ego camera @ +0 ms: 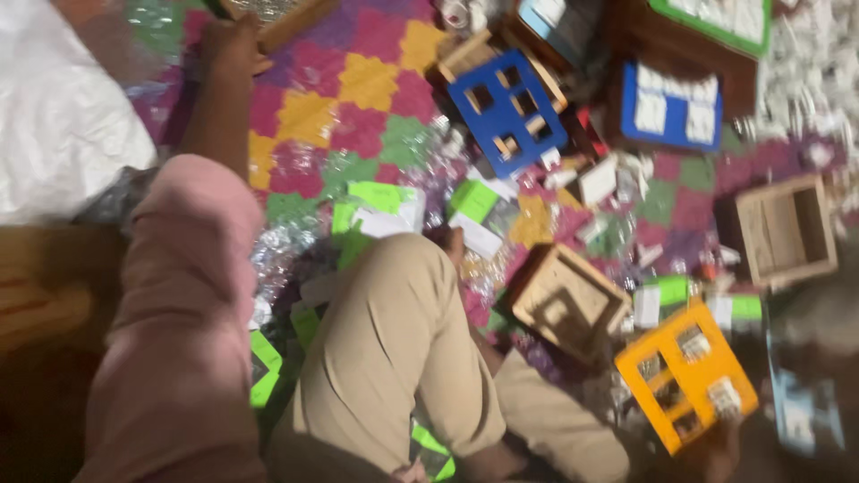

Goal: The person sits cross-legged on the floor and attaches white switch and socket modules to a colored wooden board, picking small screws from a wooden box and threading them by hand to fasten the modules into the board cutouts, working on the board resting on their lap.

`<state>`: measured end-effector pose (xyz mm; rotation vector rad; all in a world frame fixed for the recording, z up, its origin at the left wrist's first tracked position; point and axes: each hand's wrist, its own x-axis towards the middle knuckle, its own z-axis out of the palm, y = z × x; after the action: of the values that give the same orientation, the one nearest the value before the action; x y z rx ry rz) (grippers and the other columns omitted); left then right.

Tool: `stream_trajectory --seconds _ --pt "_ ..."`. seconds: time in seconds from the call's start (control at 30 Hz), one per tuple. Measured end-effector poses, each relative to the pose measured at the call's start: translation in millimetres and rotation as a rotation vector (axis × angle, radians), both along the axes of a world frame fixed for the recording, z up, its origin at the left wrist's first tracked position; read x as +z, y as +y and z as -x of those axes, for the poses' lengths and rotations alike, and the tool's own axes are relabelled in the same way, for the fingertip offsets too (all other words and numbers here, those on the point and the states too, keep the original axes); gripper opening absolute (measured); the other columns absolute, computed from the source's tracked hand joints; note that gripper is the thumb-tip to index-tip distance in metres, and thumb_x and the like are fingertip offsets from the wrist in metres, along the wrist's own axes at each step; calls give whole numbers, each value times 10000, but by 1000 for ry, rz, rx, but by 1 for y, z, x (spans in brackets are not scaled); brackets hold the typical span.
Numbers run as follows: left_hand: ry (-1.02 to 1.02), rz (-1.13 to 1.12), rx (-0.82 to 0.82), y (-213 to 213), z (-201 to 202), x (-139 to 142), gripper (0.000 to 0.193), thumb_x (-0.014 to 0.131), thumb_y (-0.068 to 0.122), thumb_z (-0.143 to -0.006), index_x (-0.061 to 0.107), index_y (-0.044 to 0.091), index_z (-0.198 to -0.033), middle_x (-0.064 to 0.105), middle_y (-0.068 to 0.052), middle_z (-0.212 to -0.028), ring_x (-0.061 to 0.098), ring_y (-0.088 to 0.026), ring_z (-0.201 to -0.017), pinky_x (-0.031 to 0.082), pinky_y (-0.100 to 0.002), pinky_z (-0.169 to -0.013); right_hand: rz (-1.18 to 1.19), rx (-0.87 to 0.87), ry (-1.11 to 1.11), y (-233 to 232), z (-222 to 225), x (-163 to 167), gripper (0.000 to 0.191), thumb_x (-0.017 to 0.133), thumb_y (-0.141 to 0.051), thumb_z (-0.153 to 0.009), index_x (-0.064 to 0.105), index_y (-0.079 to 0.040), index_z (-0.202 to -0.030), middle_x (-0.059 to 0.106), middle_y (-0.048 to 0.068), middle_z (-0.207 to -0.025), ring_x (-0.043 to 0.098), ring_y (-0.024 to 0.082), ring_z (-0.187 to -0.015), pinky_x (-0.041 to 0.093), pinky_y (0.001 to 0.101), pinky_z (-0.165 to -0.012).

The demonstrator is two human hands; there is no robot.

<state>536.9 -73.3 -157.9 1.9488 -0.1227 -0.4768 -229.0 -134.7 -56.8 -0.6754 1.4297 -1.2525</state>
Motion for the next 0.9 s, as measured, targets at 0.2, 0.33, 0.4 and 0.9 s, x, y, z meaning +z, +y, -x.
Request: stream_trajectory --seconds 0.2,0.33,0.4,0.9 --pt "-263 485 -185 -21 147 80 278 701 161 -1036 631 -9 -1245 654 -84 -1078 582 -157 -851 492 -290 -721 142 156 9 45 31 24 363 547 -403 -1138 599 -89 -1313 664 36 -1000 591 117 -669 489 246 -555" --pt "110 677 -913 32 347 130 262 656 136 -1090 674 -22 -1298 679 -55 -1328 565 -109 -987 475 -240 -836 197 169 -93 79 12 51 311 539 -307 -1115 626 -29 -1225 699 47 -1002 615 112 -682 472 261 -529" --pt "498 748 -1076 52 424 148 548 656 292 -996 522 12 -1447 597 -93 -1357 568 -116 -1164 512 -250 -943 174 197 -147 98 5 67 321 538 -318 -1109 629 -21 -1189 689 52 -901 585 115 -577 452 260 -470" --pt "618 614 -891 87 551 103 400 606 424 -1089 664 41 -988 563 67 -815 451 -27 -743 392 -238 -654 668 364 714 133 -5 75 365 710 -241 -1070 605 -14 -1336 545 125 -1329 579 209 -1259 567 345 -1062"
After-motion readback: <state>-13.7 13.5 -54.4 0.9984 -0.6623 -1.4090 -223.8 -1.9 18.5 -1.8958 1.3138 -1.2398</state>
